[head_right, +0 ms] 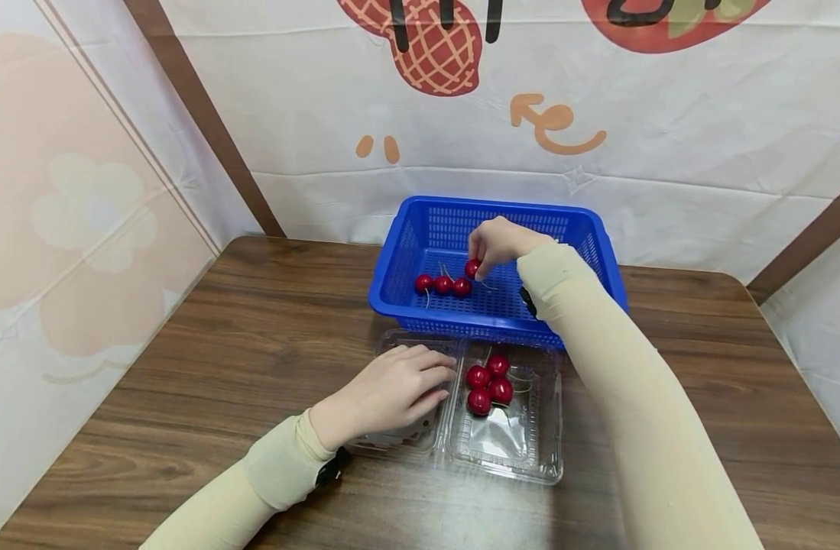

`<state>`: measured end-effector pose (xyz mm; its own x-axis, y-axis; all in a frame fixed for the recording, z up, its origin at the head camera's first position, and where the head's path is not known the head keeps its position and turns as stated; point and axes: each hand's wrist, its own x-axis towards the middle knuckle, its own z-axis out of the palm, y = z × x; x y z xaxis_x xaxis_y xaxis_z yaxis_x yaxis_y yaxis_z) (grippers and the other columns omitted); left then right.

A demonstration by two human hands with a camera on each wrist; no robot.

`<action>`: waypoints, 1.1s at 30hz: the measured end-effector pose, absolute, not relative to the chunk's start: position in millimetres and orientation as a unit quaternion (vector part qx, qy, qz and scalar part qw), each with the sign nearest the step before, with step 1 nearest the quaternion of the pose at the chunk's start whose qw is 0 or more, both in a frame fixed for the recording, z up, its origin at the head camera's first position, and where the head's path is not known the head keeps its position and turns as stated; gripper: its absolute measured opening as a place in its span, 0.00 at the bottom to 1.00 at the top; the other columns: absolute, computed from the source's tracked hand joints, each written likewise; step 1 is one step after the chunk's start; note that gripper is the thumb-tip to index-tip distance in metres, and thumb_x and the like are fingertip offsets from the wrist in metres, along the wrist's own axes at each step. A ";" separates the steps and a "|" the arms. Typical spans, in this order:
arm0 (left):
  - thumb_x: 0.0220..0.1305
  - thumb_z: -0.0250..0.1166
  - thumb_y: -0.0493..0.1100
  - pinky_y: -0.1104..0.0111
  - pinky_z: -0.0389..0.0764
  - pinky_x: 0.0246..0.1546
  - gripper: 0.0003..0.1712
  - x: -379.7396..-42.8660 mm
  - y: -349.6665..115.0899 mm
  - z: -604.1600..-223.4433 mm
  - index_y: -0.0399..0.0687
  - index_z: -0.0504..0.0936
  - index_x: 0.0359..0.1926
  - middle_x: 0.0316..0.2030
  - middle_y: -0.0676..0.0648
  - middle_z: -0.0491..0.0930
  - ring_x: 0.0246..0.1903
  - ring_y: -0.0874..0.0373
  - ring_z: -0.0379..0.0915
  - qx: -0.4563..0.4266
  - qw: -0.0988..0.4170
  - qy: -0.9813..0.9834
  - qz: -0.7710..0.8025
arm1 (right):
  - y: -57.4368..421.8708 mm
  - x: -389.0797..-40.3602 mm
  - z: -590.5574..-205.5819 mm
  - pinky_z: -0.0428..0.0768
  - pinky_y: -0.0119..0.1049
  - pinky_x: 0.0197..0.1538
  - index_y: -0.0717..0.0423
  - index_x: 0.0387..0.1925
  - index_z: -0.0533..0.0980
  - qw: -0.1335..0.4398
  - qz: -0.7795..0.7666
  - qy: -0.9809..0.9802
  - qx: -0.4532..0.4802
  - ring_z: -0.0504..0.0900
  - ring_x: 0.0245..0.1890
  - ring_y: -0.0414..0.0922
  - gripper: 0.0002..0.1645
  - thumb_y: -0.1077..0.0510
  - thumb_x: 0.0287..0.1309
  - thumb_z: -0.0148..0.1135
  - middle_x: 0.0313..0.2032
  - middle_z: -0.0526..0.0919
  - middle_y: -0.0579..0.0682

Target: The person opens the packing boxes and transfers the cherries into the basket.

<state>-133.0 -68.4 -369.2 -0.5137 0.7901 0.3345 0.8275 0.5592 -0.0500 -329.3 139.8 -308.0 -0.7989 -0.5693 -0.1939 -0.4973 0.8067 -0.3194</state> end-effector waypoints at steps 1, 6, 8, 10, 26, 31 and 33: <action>0.60 0.57 0.49 0.66 0.76 0.39 0.14 -133.1 -68.4 -369.2 0.51 0.83 0.42 0.46 0.53 0.80 0.44 0.59 0.73 -0.466 0.162 -0.868 -0.057 | 139.7 -329.8 -308.9 0.78 0.46 0.45 0.56 0.34 0.80 0.144 -0.127 0.940 -0.282 0.78 0.38 0.46 0.16 0.57 0.39 0.73 0.36 0.84 0.53; 0.60 0.57 0.49 0.66 0.76 0.39 0.13 -133.1 -68.5 -369.5 0.52 0.83 0.42 0.46 0.54 0.80 0.44 0.59 0.73 -0.467 0.161 -0.868 -0.058 | 138.7 -332.2 -314.0 0.78 0.46 0.46 0.56 0.34 0.80 0.157 -0.126 0.941 -0.274 0.78 0.38 0.47 0.16 0.57 0.39 0.73 0.36 0.84 0.53; 0.60 0.57 0.49 0.66 0.76 0.39 0.14 -133.0 -68.6 -369.6 0.52 0.83 0.42 0.46 0.54 0.80 0.44 0.59 0.73 -0.467 0.160 -0.868 -0.058 | 138.4 -332.9 -315.7 0.79 0.46 0.46 0.56 0.35 0.79 0.163 -0.128 0.940 -0.271 0.78 0.38 0.47 0.16 0.58 0.39 0.73 0.37 0.83 0.53; 0.61 0.56 0.49 0.66 0.76 0.39 0.14 -132.9 -68.7 -369.6 0.52 0.82 0.42 0.46 0.54 0.80 0.44 0.59 0.73 -0.466 0.159 -0.868 -0.057 | 138.1 -333.1 -317.0 0.79 0.46 0.46 0.56 0.35 0.79 0.169 -0.130 0.940 -0.267 0.77 0.38 0.47 0.16 0.59 0.40 0.73 0.37 0.83 0.53; 0.61 0.56 0.49 0.66 0.76 0.39 0.14 -133.0 -69.3 -369.3 0.52 0.82 0.42 0.46 0.54 0.80 0.44 0.59 0.73 -0.465 0.158 -0.870 -0.052 | 139.0 -334.8 -326.0 0.78 0.47 0.46 0.57 0.36 0.80 0.189 -0.105 0.943 -0.254 0.78 0.39 0.48 0.17 0.59 0.38 0.73 0.38 0.84 0.55; 0.61 0.55 0.49 0.66 0.76 0.39 0.14 -133.1 -70.0 -368.7 0.52 0.82 0.42 0.47 0.54 0.80 0.44 0.60 0.73 -0.465 0.156 -0.870 -0.052 | 138.8 -334.0 -327.2 0.78 0.47 0.47 0.57 0.37 0.80 0.207 -0.105 0.943 -0.238 0.77 0.40 0.49 0.18 0.59 0.39 0.73 0.39 0.83 0.54; 0.61 0.55 0.49 0.66 0.75 0.38 0.14 -133.3 -70.3 -368.6 0.52 0.82 0.42 0.46 0.54 0.80 0.44 0.60 0.73 -0.465 0.156 -0.870 -0.052 | 138.4 -333.6 -327.2 0.78 0.48 0.47 0.57 0.37 0.79 0.212 -0.105 0.943 -0.234 0.77 0.40 0.49 0.18 0.60 0.39 0.72 0.39 0.82 0.55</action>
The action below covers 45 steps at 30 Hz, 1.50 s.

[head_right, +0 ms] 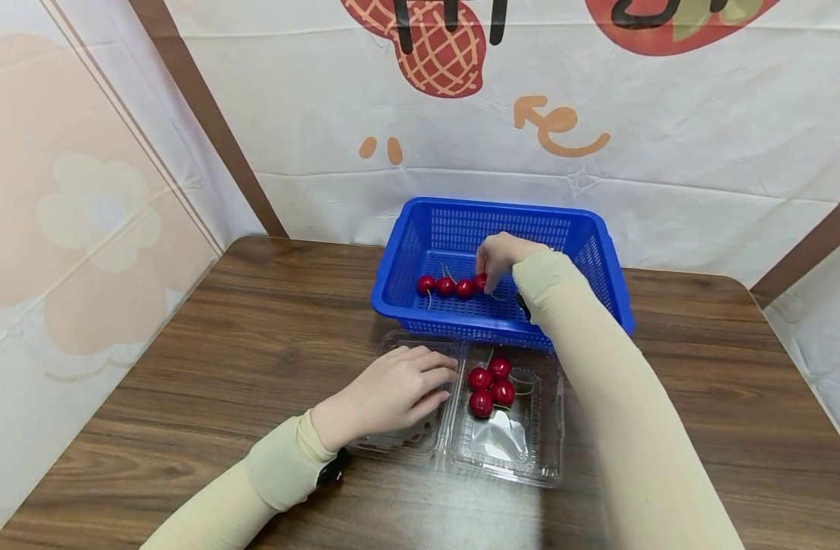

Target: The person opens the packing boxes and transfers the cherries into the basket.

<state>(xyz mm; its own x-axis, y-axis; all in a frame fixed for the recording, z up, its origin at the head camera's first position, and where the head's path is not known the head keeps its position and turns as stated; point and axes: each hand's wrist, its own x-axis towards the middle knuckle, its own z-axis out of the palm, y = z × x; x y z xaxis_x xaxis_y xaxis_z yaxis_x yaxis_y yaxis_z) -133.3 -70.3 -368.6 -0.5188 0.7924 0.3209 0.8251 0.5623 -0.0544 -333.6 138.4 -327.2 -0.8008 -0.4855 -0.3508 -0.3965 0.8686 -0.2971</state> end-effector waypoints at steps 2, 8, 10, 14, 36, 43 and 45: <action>0.61 0.56 0.49 0.66 0.75 0.38 0.14 -133.5 -70.4 -368.3 0.52 0.82 0.42 0.46 0.54 0.80 0.44 0.59 0.73 -0.465 0.159 -0.869 -0.053 | 138.1 -332.9 -327.3 0.78 0.47 0.47 0.57 0.37 0.80 0.214 -0.102 0.944 -0.229 0.77 0.40 0.49 0.18 0.59 0.39 0.72 0.39 0.82 0.54; 0.61 0.56 0.49 0.66 0.75 0.38 0.14 -133.6 -70.5 -368.0 0.52 0.83 0.42 0.46 0.54 0.80 0.44 0.59 0.73 -0.465 0.160 -0.869 -0.054 | 136.6 -332.3 -330.2 0.78 0.47 0.47 0.57 0.37 0.80 0.217 -0.095 0.945 -0.224 0.77 0.40 0.49 0.18 0.60 0.39 0.73 0.39 0.83 0.55; 0.61 0.56 0.49 0.66 0.76 0.39 0.14 -133.4 -70.5 -368.0 0.52 0.83 0.42 0.46 0.53 0.80 0.44 0.59 0.73 -0.465 0.158 -0.869 -0.054 | 136.1 -332.2 -331.1 0.78 0.47 0.47 0.57 0.37 0.80 0.217 -0.095 0.946 -0.223 0.78 0.40 0.49 0.19 0.60 0.38 0.73 0.39 0.83 0.55; 0.61 0.56 0.49 0.66 0.76 0.39 0.14 -133.2 -70.6 -367.8 0.52 0.82 0.43 0.47 0.53 0.80 0.44 0.59 0.73 -0.465 0.154 -0.870 -0.054 | 135.0 -332.0 -331.8 0.78 0.47 0.47 0.57 0.38 0.79 0.221 -0.092 0.946 -0.218 0.78 0.40 0.49 0.20 0.60 0.38 0.73 0.40 0.83 0.55; 0.61 0.56 0.49 0.65 0.76 0.40 0.13 -132.7 -71.1 -367.1 0.52 0.83 0.42 0.47 0.53 0.80 0.44 0.59 0.73 -0.462 0.158 -0.871 -0.060 | 135.0 -332.0 -335.1 0.78 0.48 0.48 0.57 0.39 0.79 0.228 -0.099 0.943 -0.224 0.79 0.40 0.48 0.19 0.60 0.39 0.72 0.40 0.83 0.55; 0.61 0.56 0.49 0.66 0.76 0.40 0.14 -132.9 -70.9 -367.6 0.52 0.82 0.42 0.47 0.53 0.80 0.45 0.59 0.73 -0.461 0.157 -0.872 -0.058 | 134.5 -332.0 -335.8 0.77 0.48 0.49 0.56 0.39 0.79 0.230 -0.102 0.943 -0.218 0.79 0.41 0.48 0.19 0.60 0.40 0.72 0.41 0.83 0.55; 0.61 0.56 0.49 0.66 0.76 0.40 0.14 -133.1 -70.8 -367.9 0.52 0.82 0.42 0.47 0.53 0.80 0.45 0.59 0.73 -0.460 0.156 -0.872 -0.058 | 134.4 -332.0 -335.9 0.78 0.47 0.48 0.56 0.39 0.79 0.229 -0.100 0.943 -0.219 0.79 0.41 0.48 0.19 0.60 0.40 0.72 0.41 0.83 0.55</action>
<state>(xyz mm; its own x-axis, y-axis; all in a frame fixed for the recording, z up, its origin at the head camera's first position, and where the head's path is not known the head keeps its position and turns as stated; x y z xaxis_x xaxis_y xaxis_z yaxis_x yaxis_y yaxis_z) -133.1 -70.8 -367.9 -0.5276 0.7846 0.3255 0.8209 0.5695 -0.0420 -332.0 134.4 -335.9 -0.7992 -0.4583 -0.3889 -0.3662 0.8843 -0.2895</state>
